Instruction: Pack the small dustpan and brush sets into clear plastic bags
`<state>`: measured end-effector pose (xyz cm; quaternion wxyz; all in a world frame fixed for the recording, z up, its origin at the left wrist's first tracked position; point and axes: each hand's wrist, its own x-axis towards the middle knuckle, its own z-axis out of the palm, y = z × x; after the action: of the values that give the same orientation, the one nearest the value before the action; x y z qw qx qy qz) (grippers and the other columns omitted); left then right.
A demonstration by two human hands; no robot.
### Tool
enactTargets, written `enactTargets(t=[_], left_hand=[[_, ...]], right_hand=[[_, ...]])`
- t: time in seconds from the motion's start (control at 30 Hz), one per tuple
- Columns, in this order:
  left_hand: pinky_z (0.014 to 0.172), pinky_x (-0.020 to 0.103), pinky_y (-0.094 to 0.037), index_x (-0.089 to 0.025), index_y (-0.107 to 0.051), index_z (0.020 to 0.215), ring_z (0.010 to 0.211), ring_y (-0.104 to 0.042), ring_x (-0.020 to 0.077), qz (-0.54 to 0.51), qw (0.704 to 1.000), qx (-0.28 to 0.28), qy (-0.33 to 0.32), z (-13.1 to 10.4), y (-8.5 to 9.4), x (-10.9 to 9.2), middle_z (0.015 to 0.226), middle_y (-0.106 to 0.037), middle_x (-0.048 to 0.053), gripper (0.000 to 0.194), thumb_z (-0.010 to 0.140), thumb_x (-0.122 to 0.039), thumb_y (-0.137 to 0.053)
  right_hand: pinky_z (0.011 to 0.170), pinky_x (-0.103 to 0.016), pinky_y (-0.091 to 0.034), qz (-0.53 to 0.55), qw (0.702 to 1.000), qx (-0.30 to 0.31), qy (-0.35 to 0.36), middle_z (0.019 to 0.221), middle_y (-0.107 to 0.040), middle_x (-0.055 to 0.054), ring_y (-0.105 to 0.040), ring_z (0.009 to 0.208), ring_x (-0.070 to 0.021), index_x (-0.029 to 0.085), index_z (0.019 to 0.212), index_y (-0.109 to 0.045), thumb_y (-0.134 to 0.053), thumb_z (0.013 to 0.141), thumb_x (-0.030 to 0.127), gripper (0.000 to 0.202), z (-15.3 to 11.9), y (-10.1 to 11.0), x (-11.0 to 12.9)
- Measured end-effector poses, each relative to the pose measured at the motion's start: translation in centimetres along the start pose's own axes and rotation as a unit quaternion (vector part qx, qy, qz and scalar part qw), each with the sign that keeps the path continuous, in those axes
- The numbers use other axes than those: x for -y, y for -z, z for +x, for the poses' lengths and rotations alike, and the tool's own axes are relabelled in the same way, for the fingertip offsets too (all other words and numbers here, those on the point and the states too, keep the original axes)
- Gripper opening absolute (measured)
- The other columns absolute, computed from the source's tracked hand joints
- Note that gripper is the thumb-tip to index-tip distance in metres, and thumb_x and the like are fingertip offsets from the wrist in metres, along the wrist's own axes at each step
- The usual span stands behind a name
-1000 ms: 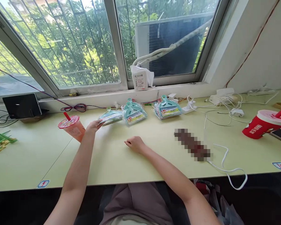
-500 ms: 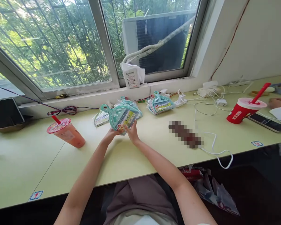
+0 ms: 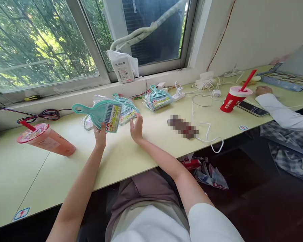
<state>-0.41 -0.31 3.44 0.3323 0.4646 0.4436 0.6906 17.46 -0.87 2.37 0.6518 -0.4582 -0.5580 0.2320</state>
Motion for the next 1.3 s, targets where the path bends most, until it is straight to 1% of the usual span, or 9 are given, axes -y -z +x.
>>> enactTargets(t=[0.1,0.23,0.37,0.47,0.57,0.73,0.9,1.1,1.3], left_hand=[[0.097,0.031,-0.045,-0.023,-0.046,0.130,0.113,-0.056,0.0196,0.018,0.997,-0.001,-0.069,-0.9,-0.9,-0.3,0.126,-0.057,0.011,0.066,0.076,-0.053,-0.067],[0.093,0.030,-0.047,-0.022,-0.050,0.125,0.107,-0.058,0.0193,0.022,0.996,0.039,-0.078,-2.1,-2.1,-0.5,0.115,-0.061,0.009,0.060,0.077,-0.054,-0.065],[0.089,0.030,-0.050,-0.028,-0.047,0.130,0.108,-0.059,0.0189,-0.035,0.998,0.055,-0.022,-2.3,-2.3,-0.2,0.121,-0.060,0.008,0.062,0.077,-0.054,-0.066],[0.089,0.030,-0.051,-0.033,-0.047,0.131,0.111,-0.059,0.0194,-0.097,0.993,0.054,0.040,-1.8,-2.0,0.1,0.127,-0.059,0.005,0.061,0.076,-0.051,-0.068],[0.092,0.032,-0.051,-0.031,-0.051,0.128,0.113,-0.059,0.0209,-0.147,0.982,0.073,0.098,-1.4,-1.5,0.2,0.127,-0.060,0.006,0.057,0.077,-0.050,-0.067],[0.094,0.036,-0.050,-0.026,-0.054,0.126,0.117,-0.058,0.0232,-0.173,0.966,0.111,0.159,-1.2,-1.2,0.0,0.125,-0.062,0.008,0.052,0.081,-0.050,-0.064],[0.088,0.034,-0.052,-0.020,-0.064,0.106,0.107,-0.063,0.0224,-0.196,0.966,0.020,0.167,-0.2,-0.6,0.0,0.108,-0.069,0.008,0.034,0.090,-0.046,-0.051],[0.078,0.028,-0.052,-0.017,-0.064,0.093,0.086,-0.068,0.0165,-0.205,0.960,-0.106,0.159,2.1,1.9,0.7,0.087,-0.071,0.006,0.027,0.094,-0.037,-0.045],[0.077,0.030,-0.051,-0.019,-0.064,0.101,0.085,-0.067,0.0185,-0.170,0.974,-0.084,0.125,2.8,3.8,-0.6,0.090,-0.071,0.007,0.048,0.088,-0.061,-0.042]], right_hand=[[0.095,-0.037,-0.046,0.038,0.994,0.084,0.054,0.121,-0.055,-0.010,-0.053,0.111,-0.0203,0.023,0.114,-0.053,-0.042,0.095,0.035,0.025,-0.3,-0.1,0.7],[0.077,-0.030,-0.053,0.161,0.976,0.118,-0.085,0.096,-0.061,-0.004,-0.060,0.088,-0.0161,0.022,0.100,-0.053,-0.052,0.089,0.044,0.025,0.0,-1.2,-0.2],[0.074,-0.028,-0.054,0.227,0.951,0.077,-0.196,0.090,-0.060,-0.001,-0.060,0.081,-0.0134,0.021,0.095,-0.052,-0.066,0.078,0.045,0.033,1.1,-0.8,-1.5],[0.080,-0.030,-0.054,0.288,0.913,0.149,-0.247,0.089,-0.063,-0.003,-0.062,0.079,-0.0132,0.019,0.090,-0.056,-0.065,0.080,0.046,0.031,1.6,-0.3,-1.5],[0.081,-0.033,-0.055,0.322,0.887,0.203,-0.260,0.086,-0.066,-0.004,-0.064,0.076,-0.0148,0.017,0.089,-0.058,-0.061,0.084,0.046,0.029,1.5,-0.3,-0.9],[0.086,-0.035,-0.055,0.348,0.882,0.195,-0.249,0.095,-0.069,-0.001,-0.068,0.083,-0.0154,0.022,0.101,-0.055,-0.065,0.082,0.036,0.026,1.1,-0.3,-0.3],[0.086,-0.041,-0.056,0.349,0.878,0.202,-0.256,0.090,-0.071,-0.001,-0.069,0.084,-0.0187,0.023,0.109,-0.052,-0.069,0.078,0.032,0.037,1.1,0.2,0.1],[0.082,-0.042,-0.058,0.317,0.887,0.245,-0.229,0.086,-0.071,-0.003,-0.069,0.082,-0.0211,0.021,0.104,-0.057,-0.076,0.069,0.035,0.042,0.8,0.3,1.0],[0.076,-0.039,-0.058,0.298,0.887,0.248,-0.251,0.090,-0.072,-0.005,-0.069,0.080,-0.0213,0.019,0.106,-0.058,-0.076,0.066,0.035,0.046,1.0,0.5,0.3]])
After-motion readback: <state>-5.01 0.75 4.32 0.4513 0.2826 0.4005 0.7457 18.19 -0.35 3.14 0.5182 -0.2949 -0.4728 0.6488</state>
